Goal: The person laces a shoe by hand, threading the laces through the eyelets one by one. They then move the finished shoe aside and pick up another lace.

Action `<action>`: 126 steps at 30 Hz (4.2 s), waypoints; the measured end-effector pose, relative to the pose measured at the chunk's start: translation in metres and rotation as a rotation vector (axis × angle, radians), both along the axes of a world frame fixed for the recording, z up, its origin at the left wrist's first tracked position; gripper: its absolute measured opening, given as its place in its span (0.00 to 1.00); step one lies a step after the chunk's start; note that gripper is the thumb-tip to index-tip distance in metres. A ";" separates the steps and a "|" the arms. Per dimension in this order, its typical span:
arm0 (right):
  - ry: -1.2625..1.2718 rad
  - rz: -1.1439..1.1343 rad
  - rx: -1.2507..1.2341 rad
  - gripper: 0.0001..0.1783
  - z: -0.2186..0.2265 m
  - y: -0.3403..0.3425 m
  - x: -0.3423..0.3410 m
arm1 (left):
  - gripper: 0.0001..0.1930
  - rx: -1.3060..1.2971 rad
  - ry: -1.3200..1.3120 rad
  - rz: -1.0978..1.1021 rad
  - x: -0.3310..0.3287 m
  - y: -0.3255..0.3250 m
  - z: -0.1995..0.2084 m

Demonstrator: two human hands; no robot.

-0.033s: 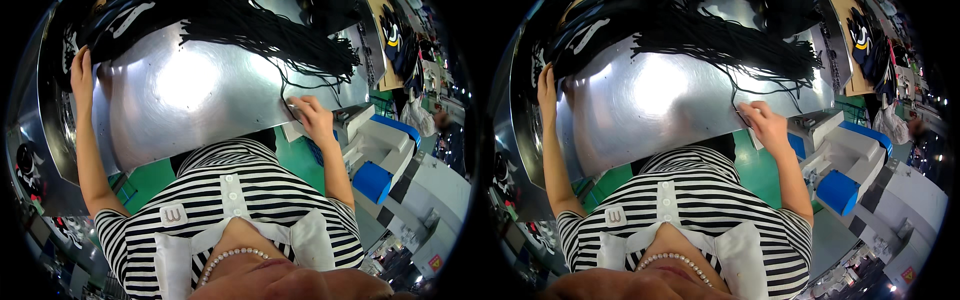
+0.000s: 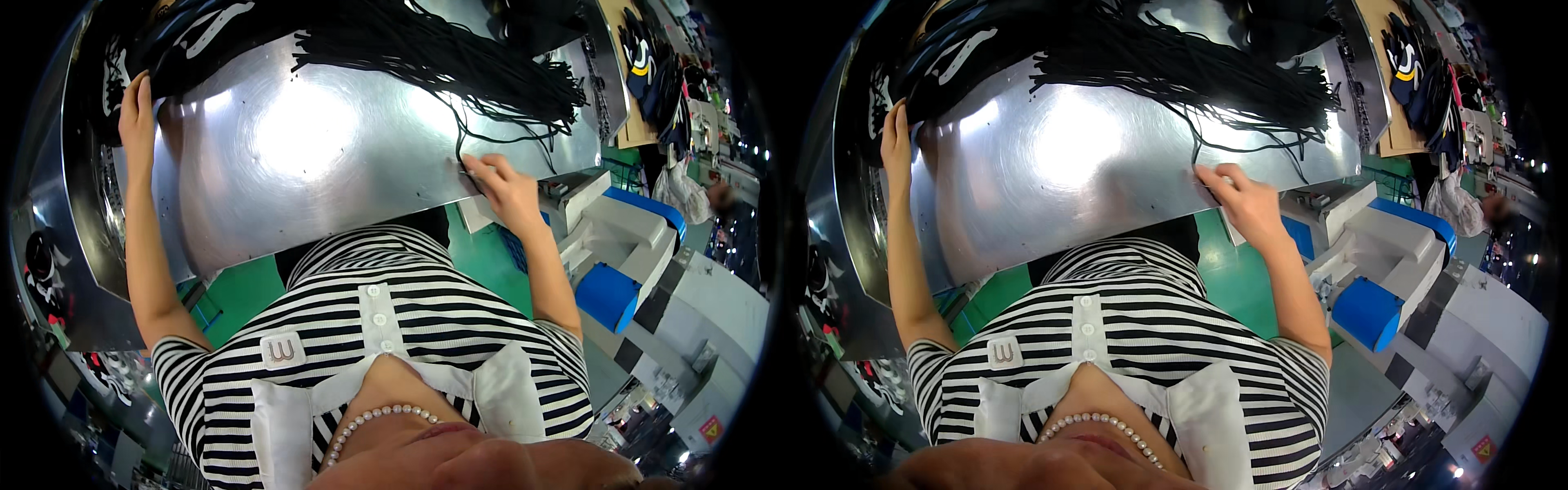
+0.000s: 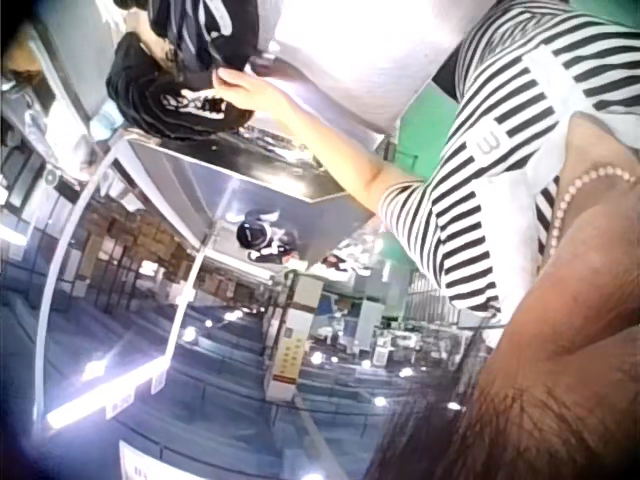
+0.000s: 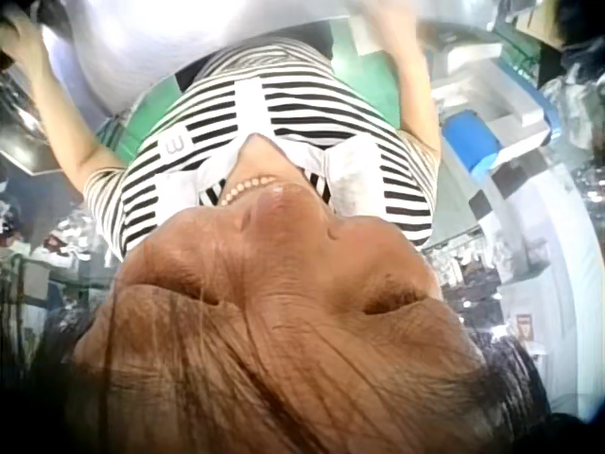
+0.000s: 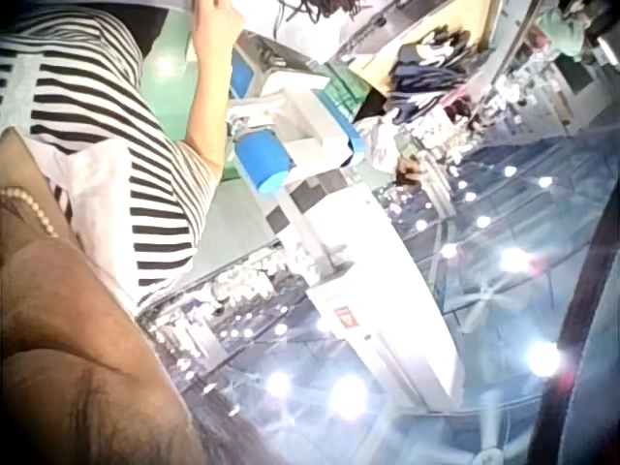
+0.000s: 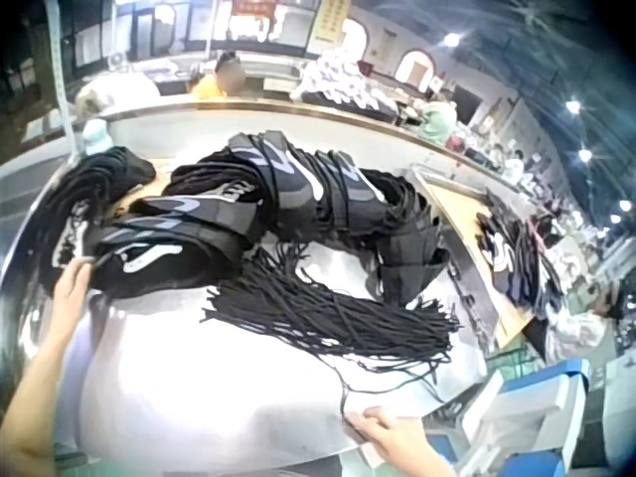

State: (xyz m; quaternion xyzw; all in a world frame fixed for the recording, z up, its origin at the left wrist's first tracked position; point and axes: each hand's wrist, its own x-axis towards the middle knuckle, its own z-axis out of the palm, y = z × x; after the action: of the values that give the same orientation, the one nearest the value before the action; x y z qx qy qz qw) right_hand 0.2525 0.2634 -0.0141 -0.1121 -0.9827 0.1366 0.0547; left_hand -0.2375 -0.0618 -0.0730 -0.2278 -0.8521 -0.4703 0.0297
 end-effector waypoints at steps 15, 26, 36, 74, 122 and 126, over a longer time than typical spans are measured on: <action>0.054 0.492 -0.126 0.07 -0.011 0.001 -0.055 | 0.09 0.430 0.507 0.199 0.107 0.002 0.115; 0.308 0.349 -1.919 0.07 0.078 -0.082 -0.113 | 0.17 -0.064 0.274 -0.253 0.253 0.038 0.079; 0.100 -0.072 -1.974 0.07 -0.007 -0.131 -0.199 | 0.11 -0.542 0.294 -0.243 0.193 -0.030 0.096; 0.360 0.074 -0.890 0.08 0.021 -0.126 -0.167 | 0.11 0.415 -0.834 -0.179 0.235 0.031 0.075; 0.056 -0.125 -1.793 0.13 -0.014 -0.122 -0.187 | 0.09 -0.240 0.395 -0.331 0.215 0.037 0.084; 0.111 0.112 -2.178 0.14 -0.020 -0.119 -0.193 | 0.10 -0.210 0.414 -0.302 0.214 0.041 0.094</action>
State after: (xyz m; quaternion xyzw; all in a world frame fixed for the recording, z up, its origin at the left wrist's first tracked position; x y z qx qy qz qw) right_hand 0.0599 0.1444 -0.0346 -0.0491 -0.3346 0.9404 -0.0359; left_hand -0.0236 -0.0204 0.0209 -0.4452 -0.8284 -0.3218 0.1093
